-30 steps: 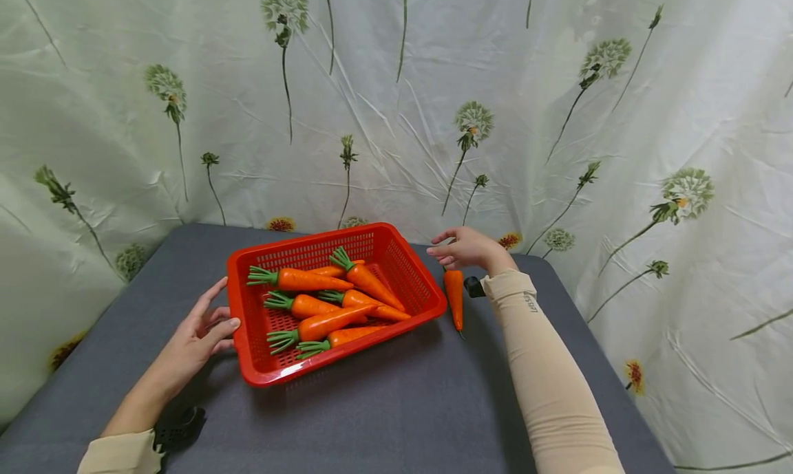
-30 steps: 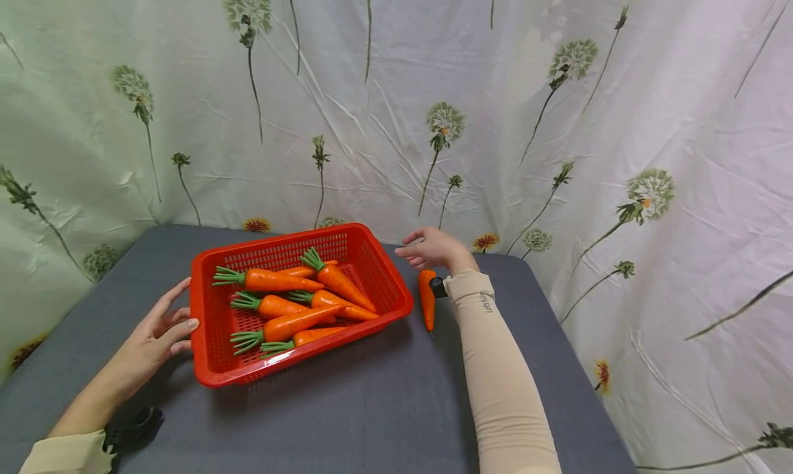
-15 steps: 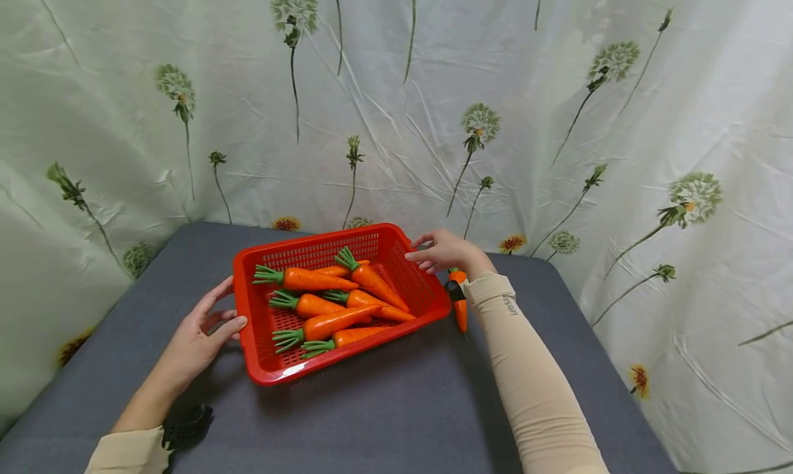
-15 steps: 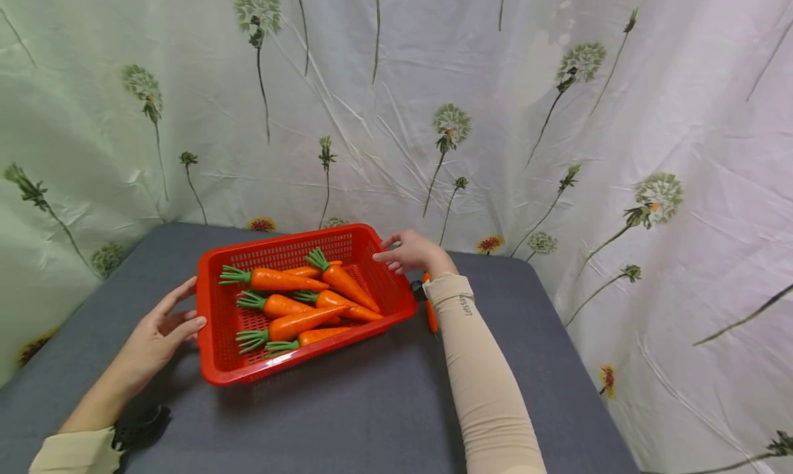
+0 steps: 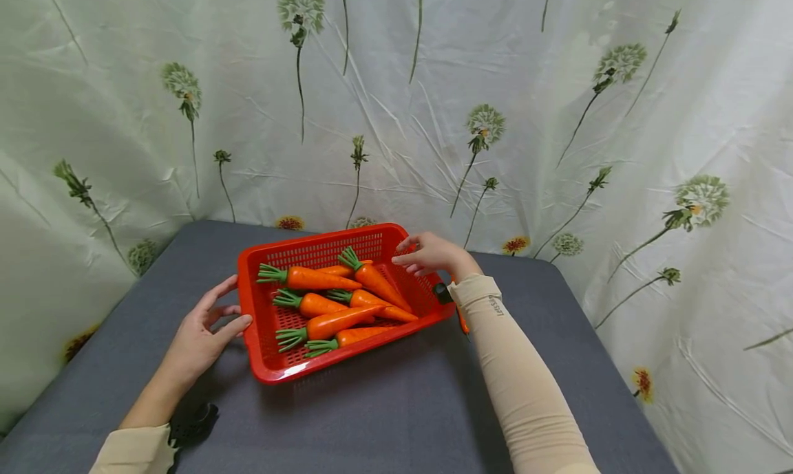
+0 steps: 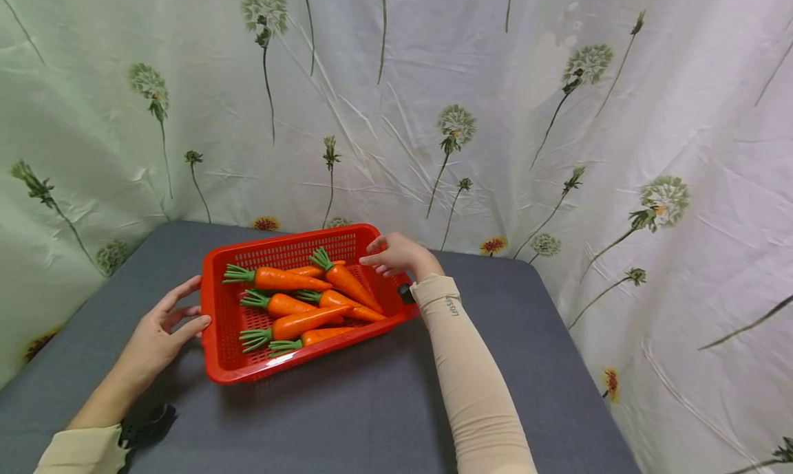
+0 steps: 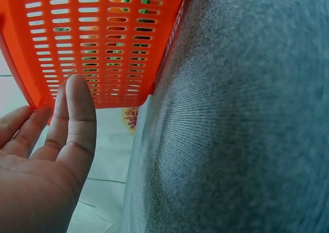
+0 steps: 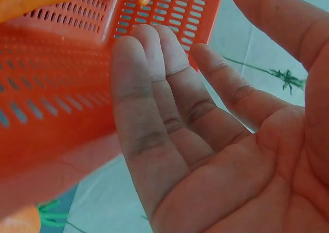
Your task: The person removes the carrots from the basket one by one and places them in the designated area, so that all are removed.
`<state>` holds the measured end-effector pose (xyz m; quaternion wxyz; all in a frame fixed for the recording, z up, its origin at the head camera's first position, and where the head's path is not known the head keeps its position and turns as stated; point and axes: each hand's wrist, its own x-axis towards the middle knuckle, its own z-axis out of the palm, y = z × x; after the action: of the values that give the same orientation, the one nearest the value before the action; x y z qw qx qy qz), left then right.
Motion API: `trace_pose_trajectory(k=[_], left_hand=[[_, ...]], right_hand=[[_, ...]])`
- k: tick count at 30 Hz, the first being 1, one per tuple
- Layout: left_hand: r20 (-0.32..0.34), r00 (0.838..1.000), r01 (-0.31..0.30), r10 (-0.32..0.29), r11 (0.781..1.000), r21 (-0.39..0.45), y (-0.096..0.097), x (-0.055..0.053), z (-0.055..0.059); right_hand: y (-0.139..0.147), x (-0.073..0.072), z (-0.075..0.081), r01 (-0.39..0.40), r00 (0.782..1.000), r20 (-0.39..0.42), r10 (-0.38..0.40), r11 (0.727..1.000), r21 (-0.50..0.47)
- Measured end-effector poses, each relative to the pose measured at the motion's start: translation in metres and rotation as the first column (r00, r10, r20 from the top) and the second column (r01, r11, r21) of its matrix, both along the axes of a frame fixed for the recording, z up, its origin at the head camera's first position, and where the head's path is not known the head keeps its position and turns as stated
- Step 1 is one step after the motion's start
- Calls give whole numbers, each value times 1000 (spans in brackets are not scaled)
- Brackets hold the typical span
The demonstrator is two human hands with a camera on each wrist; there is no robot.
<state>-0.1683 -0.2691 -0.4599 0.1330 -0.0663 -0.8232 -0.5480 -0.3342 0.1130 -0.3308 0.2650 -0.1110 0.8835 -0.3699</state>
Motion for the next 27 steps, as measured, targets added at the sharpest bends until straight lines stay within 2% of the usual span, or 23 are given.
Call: trace_pose_trajectory(k=[11, 19, 27], left_hand=[[-2, 1000, 2, -2, 1000, 10, -1, 0, 0], [44, 999, 12, -13, 1000, 17, -2, 0, 2], [56, 998, 0, 0, 1000, 12, -2, 0, 2]], right_hand=[[-23, 0, -7, -64, 997, -43, 66, 997, 36], [-39, 1, -10, -119, 992, -32, 119, 993, 9], [-51, -1, -14, -194, 978, -65, 196, 980, 40]])
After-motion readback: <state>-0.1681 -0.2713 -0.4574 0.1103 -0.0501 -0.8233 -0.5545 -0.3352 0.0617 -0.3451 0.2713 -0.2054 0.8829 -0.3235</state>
